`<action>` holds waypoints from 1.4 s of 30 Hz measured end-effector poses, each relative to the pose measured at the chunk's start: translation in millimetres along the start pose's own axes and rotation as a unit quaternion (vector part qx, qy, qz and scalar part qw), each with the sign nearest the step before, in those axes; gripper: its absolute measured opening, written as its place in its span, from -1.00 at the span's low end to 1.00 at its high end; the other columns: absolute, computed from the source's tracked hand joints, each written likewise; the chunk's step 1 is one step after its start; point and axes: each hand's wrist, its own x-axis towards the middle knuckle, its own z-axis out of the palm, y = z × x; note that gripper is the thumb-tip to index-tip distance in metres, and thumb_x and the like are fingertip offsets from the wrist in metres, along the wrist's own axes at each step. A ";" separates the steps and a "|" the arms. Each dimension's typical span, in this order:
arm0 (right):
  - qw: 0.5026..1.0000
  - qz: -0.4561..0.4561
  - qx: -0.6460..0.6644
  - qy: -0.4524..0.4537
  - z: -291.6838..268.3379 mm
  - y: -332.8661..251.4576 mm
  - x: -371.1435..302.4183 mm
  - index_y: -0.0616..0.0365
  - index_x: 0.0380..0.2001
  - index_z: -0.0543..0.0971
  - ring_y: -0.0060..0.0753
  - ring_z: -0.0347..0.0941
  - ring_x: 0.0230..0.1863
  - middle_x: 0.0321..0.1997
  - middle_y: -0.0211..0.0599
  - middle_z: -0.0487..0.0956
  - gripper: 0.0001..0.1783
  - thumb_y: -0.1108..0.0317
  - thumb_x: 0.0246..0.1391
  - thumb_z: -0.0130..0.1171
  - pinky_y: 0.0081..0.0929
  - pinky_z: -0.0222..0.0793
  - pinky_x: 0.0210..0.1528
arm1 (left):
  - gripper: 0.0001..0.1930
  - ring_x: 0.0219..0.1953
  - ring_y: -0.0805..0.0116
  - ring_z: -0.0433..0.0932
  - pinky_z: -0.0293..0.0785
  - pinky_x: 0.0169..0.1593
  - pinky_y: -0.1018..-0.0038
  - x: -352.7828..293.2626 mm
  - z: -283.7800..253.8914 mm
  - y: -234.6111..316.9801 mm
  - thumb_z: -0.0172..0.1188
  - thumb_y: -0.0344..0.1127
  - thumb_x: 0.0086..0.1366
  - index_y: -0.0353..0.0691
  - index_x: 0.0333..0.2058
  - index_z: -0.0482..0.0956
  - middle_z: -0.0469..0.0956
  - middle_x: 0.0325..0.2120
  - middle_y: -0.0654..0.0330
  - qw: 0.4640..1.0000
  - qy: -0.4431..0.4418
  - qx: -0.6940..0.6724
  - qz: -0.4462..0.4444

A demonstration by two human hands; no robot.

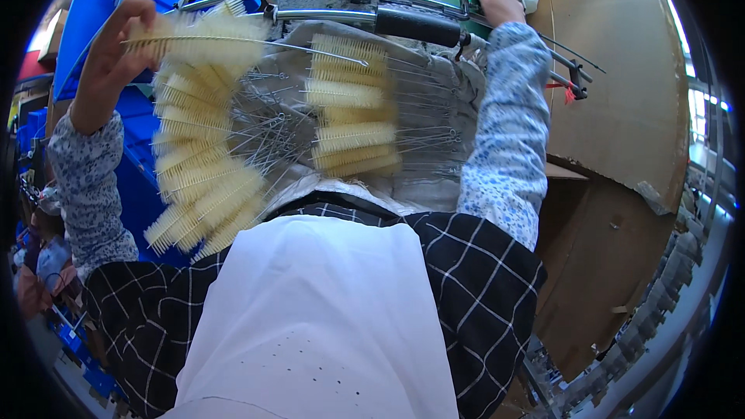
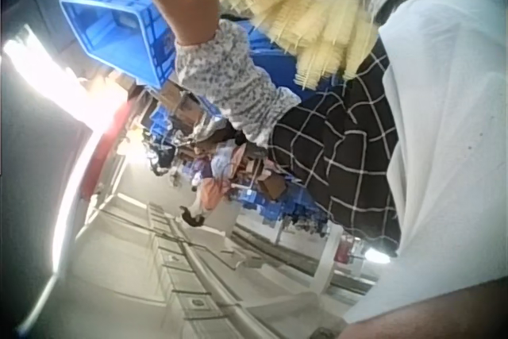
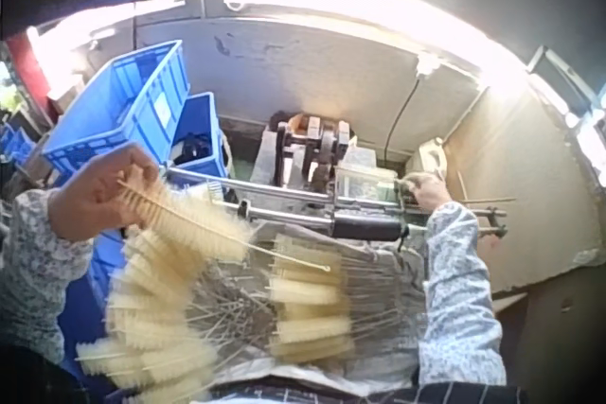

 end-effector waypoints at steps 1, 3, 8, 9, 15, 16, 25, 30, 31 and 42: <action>0.996 -0.058 0.059 0.027 -13.3 -0.6 -12.6 -0.13 -0.17 0.45 -0.18 0.38 -0.16 -0.20 -0.18 0.47 -0.70 0.26 0.00 -0.15 -0.39 0.25 -0.10 | -0.58 -0.34 0.57 0.30 0.30 -0.31 0.62 -1.8 1.0 -1.3 -0.03 -0.41 0.07 -0.27 -0.05 0.18 0.21 -0.27 0.26 1.000 0.000 -0.009 -0.021; 0.993 -0.089 0.082 -0.014 -34.5 -13.4 -41.1 -0.09 -0.19 0.46 -0.18 0.39 -0.21 -0.26 -0.17 0.48 -0.71 0.31 -0.01 -0.13 -0.40 0.27 -0.14 | -0.57 -0.32 0.58 0.30 0.33 -0.30 0.62 1.7 8.3 -7.0 -0.02 -0.44 0.07 -0.28 -0.04 0.17 0.20 -0.26 0.27 0.998 -0.007 -0.042 -0.041; 0.990 -0.023 0.120 -0.072 -51.7 -21.6 -72.0 0.06 -0.19 0.47 -0.57 0.35 -0.41 -0.39 -0.30 0.49 -0.72 0.40 -0.01 -0.07 -0.61 0.29 -0.26 | -0.52 -0.28 0.52 0.32 0.39 -0.27 0.60 37.0 47.6 -26.0 0.01 -0.46 0.08 -0.21 0.01 0.15 0.22 -0.26 0.24 0.992 -0.069 -0.106 0.022; 0.981 -0.024 0.168 -0.094 -53.5 -13.9 -79.7 0.09 -0.20 0.48 -0.59 0.33 -0.42 -0.41 -0.33 0.48 -0.73 0.37 0.00 -0.05 -0.61 0.29 -0.26 | -0.52 -0.29 0.52 0.32 0.39 -0.27 0.60 42.5 52.9 -26.5 0.01 -0.46 0.08 -0.20 0.02 0.15 0.23 -0.27 0.24 0.990 -0.084 -0.108 0.037; 0.930 -0.171 0.267 -0.186 -66.8 -83.8 -114.7 0.09 0.02 0.25 -0.50 0.33 -0.25 -0.25 -0.25 0.44 -0.53 0.11 0.08 -0.13 -0.59 0.28 -0.20 | -0.57 -0.36 0.56 0.37 0.41 -0.28 0.63 64.0 81.2 -22.7 0.01 -0.47 0.11 -0.19 -0.02 0.16 0.26 -0.28 0.25 0.986 -0.065 -0.153 0.031; 0.911 -0.209 0.267 -0.235 -59.0 -110.2 -114.5 0.11 0.04 0.21 -0.49 0.32 -0.23 -0.24 -0.24 0.43 -0.51 0.10 0.08 -0.13 -0.57 0.28 -0.18 | -0.57 -0.36 0.56 0.37 0.41 -0.28 0.63 62.4 89.9 -23.9 0.01 -0.47 0.12 -0.19 -0.02 0.16 0.27 -0.29 0.26 0.988 -0.046 -0.143 0.022; 0.970 -0.152 0.176 0.066 7.7 -133.6 -80.3 -0.08 -0.15 0.41 -0.36 0.36 -0.29 -0.36 -0.34 0.49 -0.69 0.32 -0.04 -0.05 -0.39 0.29 -0.21 | -0.46 -0.21 0.25 0.41 0.34 -0.13 0.40 51.2 55.6 -34.9 0.17 -0.32 0.01 -0.02 -0.02 0.16 0.37 -0.22 0.11 0.962 0.037 0.264 0.063; 0.983 -0.029 -0.093 0.158 32.2 -98.6 -39.2 -0.31 -0.19 0.46 -0.36 0.31 -0.23 -0.30 -0.44 0.49 -0.69 0.30 -0.02 -0.11 -0.34 0.16 -0.15 | -0.63 -0.37 0.35 0.38 0.34 -0.28 0.50 24.8 21.5 -67.7 0.12 -0.40 -0.04 -0.18 -0.19 0.29 0.33 -0.26 0.14 0.922 -0.065 0.342 -0.169; 0.984 -0.026 -0.097 0.147 31.0 -101.0 -37.7 -0.32 -0.18 0.46 -0.37 0.30 -0.22 -0.30 -0.44 0.49 -0.69 0.29 -0.02 -0.12 -0.33 0.14 -0.13 | -0.66 -0.43 0.41 0.36 0.33 -0.32 0.56 23.9 23.8 -63.0 0.11 -0.45 -0.05 -0.21 -0.22 0.31 0.33 -0.28 0.15 0.930 -0.093 0.254 -0.249; 0.980 -0.050 -0.088 0.173 40.5 -97.8 -29.0 -0.29 -0.14 0.41 -0.34 0.31 -0.23 -0.32 -0.49 0.48 -0.65 0.28 -0.07 -0.11 -0.28 0.17 -0.16 | -0.74 -0.64 0.75 0.11 0.08 -0.60 0.77 10.9 0.4 -40.3 -0.02 -0.53 -0.07 -0.25 -0.31 0.30 0.23 -0.58 0.41 0.982 0.017 0.075 -0.174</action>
